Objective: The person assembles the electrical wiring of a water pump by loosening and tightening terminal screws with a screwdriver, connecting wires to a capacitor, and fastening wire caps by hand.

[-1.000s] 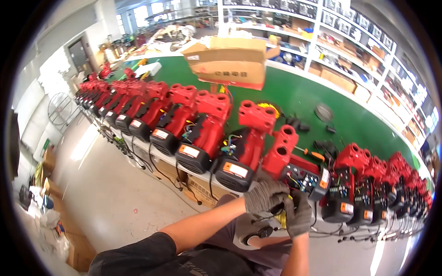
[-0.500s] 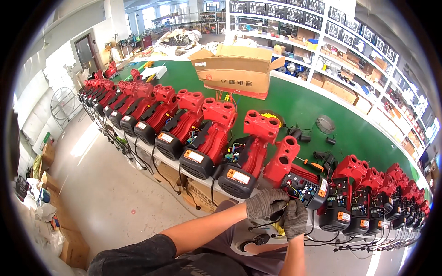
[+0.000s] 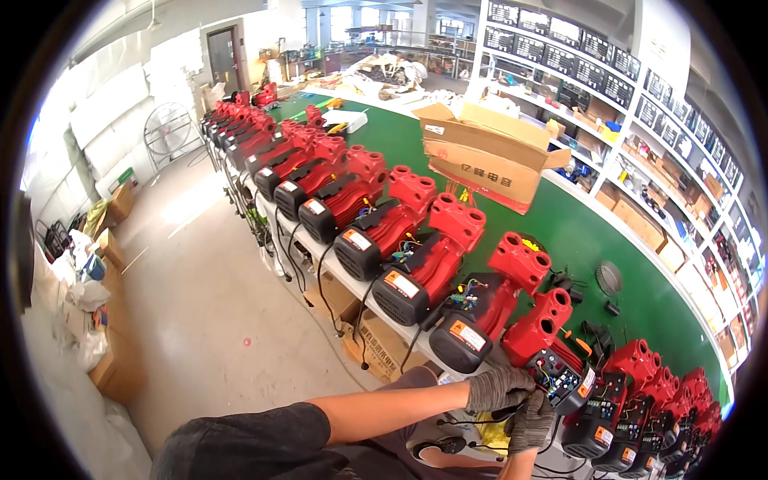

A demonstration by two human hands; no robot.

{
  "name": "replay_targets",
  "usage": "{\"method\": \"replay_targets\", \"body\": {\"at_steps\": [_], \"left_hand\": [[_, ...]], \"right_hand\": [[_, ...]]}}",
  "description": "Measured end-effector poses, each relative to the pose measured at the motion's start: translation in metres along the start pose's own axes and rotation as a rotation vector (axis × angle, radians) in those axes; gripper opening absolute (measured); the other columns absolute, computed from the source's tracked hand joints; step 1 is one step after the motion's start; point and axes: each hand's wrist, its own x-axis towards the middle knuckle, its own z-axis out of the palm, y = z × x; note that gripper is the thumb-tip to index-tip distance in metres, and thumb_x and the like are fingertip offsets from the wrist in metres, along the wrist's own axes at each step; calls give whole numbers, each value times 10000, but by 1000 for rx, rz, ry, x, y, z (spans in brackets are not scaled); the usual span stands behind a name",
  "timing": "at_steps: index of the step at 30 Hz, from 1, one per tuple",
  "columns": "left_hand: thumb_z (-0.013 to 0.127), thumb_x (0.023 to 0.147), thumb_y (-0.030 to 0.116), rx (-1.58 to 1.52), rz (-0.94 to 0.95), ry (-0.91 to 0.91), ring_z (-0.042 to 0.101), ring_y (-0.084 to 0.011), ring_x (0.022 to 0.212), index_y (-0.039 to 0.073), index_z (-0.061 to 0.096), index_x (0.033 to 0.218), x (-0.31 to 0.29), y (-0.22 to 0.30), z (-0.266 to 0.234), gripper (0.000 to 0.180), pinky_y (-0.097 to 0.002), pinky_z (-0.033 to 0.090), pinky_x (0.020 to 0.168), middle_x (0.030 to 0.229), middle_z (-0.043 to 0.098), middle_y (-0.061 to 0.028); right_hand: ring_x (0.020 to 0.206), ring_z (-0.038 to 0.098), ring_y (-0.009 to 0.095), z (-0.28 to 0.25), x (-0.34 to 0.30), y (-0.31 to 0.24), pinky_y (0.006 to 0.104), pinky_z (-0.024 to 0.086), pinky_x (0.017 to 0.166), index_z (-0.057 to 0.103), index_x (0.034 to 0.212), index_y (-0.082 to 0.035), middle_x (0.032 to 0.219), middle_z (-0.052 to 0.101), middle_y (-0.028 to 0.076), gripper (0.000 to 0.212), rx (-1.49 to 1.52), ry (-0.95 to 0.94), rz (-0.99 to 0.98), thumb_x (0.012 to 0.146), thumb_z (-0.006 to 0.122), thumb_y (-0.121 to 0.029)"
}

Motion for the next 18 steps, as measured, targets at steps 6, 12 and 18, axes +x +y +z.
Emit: {"method": "replay_targets", "body": {"at_steps": [6, 12, 18], "left_hand": [[612, 851, 103, 50, -26, 32, 644, -401, 949, 31, 661, 991, 5, -11, 9, 165, -470, 511, 836, 939, 661, -187], [603, 851, 121, 46, -215, 87, 663, -385, 1028, 63, 706, 1043, 11, 12, 17, 226, -452, 527, 891, 1073, 697, -195], [618, 857, 202, 485, -535, -110, 670, -346, 1090, 132, 647, 1260, 0, 74, 14, 410, -448, 524, 933, 1167, 698, -147]], "right_hand": [[455, 510, 106, -34, 40, 41, 274, 380, 369, 602, 975, -73, 639, 564, 6, 353, -185, -2, -273, 1041, 520, -411], [408, 446, 105, -42, 43, 7, 257, 337, 363, 612, 1000, -105, 545, 455, -16, 365, -225, -105, -98, 1037, 479, -443], [416, 397, 48, -45, 43, -2, 200, 259, 362, 636, 1069, -152, 550, 448, -66, 306, -50, -109, -11, 1042, 477, -412]]}}
